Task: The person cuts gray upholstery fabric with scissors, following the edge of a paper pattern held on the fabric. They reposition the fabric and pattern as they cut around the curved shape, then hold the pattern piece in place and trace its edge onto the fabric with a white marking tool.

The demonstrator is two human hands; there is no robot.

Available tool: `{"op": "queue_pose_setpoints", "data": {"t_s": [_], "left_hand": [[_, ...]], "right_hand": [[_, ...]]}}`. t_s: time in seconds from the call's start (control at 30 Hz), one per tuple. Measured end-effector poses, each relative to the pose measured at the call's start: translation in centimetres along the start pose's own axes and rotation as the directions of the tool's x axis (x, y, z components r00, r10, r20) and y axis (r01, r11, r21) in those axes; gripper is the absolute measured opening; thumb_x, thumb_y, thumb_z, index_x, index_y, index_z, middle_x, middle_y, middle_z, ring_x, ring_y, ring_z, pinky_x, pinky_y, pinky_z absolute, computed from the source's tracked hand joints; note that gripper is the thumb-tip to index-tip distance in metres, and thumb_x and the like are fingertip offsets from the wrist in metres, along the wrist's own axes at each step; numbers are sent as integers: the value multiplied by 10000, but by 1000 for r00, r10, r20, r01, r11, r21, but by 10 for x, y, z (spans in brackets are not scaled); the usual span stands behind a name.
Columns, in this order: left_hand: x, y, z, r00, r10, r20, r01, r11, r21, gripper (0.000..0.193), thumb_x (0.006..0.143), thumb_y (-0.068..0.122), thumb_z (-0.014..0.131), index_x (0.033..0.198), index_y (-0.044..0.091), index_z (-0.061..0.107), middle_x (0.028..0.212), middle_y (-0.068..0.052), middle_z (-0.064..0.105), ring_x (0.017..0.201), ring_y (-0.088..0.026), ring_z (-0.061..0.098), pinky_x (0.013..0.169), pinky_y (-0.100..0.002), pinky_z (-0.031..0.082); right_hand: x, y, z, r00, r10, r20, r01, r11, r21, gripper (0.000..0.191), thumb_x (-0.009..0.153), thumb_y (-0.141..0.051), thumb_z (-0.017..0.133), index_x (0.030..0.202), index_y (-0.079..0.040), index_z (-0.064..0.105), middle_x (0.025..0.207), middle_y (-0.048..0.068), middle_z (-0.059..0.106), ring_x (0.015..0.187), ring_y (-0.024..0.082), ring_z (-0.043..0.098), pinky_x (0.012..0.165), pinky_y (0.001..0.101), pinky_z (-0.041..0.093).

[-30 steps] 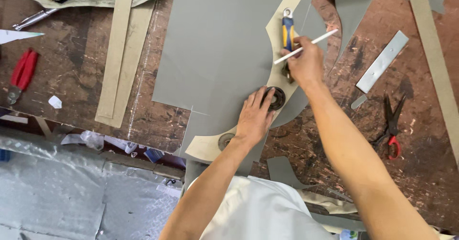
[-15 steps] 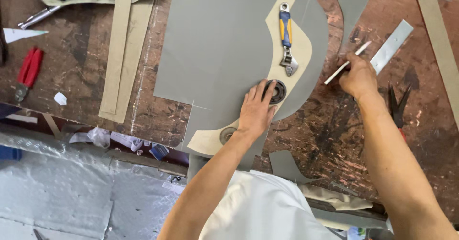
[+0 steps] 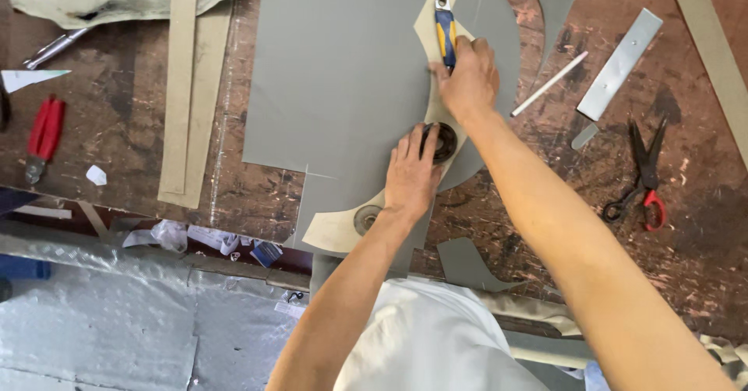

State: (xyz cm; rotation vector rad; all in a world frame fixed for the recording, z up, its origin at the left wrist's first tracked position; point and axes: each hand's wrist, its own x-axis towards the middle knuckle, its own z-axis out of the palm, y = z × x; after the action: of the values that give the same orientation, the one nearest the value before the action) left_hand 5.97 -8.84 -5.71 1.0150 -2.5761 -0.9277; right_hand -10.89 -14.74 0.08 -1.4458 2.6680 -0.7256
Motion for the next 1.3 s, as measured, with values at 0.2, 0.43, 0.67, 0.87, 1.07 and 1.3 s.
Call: {"op": "queue_pose_setpoints", "data": {"t_s": [0.2, 0.43, 0.67, 0.87, 1.07, 1.3], "left_hand": [[-4, -10, -8, 1000, -9, -8, 9, 1000, -4, 814, 807, 154, 758, 1521, 84, 373, 1508, -161, 418, 1367, -342, 428, 1110, -457, 387], [-9, -17, -14, 999, 2, -36, -2, 1000, -15, 812, 829, 173, 746, 1537, 95, 358, 1529, -153, 409, 1368, -328, 427, 1126, -448, 378], [-7, -21, -8, 998, -4, -58, 2, 1000, -31, 810, 848, 180, 743, 1553, 106, 350, 1530, -142, 419, 1368, -315, 439, 1114, -439, 393], [-5, -20, -4, 997, -8, -74, 5, 999, -31, 803, 850, 178, 742, 1552, 118, 357, 1522, -144, 422, 1358, -319, 440, 1108, -445, 393], [-4, -13, -6, 996, 11, -87, -14, 999, -33, 824, 826, 179, 750, 1547, 107, 357, 1522, -154, 416, 1374, -331, 432, 1107, -453, 389], [-2, -3, 0, 999, 15, -51, -17, 1000, -26, 790, 853, 195, 747, 1536, 76, 368, 1514, -165, 419, 1364, -350, 437, 1103, -461, 389]], "right_hand": [[23, -2, -14, 945, -114, 305, 81, 990, 119, 436, 831, -115, 813, 1248, -55, 703, 1130, 184, 650, 1014, 369, 656, 906, 464, 533], [46, 10, -42, 500, -725, 473, 822, 569, 3, 378, 827, -30, 748, 1173, -181, 754, 1174, 44, 638, 1127, 238, 632, 986, 347, 558], [63, 11, -23, 252, -674, 695, 945, 327, -26, 438, 845, -46, 634, 1225, -235, 740, 1246, -12, 597, 1184, 188, 591, 1024, 330, 532], [60, 20, -21, 263, -636, 725, 912, 409, 28, 555, 805, 49, 600, 1267, -230, 730, 1373, 17, 562, 1313, 220, 547, 1040, 357, 503], [30, 32, -22, 591, -645, 484, 658, 733, 174, 476, 797, -6, 707, 1260, -113, 727, 1408, 111, 546, 1311, 303, 564, 1042, 378, 525], [-4, 37, -8, 914, -224, 340, 155, 963, 218, 335, 874, -102, 797, 1206, -110, 758, 1278, 152, 559, 1186, 326, 568, 1023, 420, 491]]}}
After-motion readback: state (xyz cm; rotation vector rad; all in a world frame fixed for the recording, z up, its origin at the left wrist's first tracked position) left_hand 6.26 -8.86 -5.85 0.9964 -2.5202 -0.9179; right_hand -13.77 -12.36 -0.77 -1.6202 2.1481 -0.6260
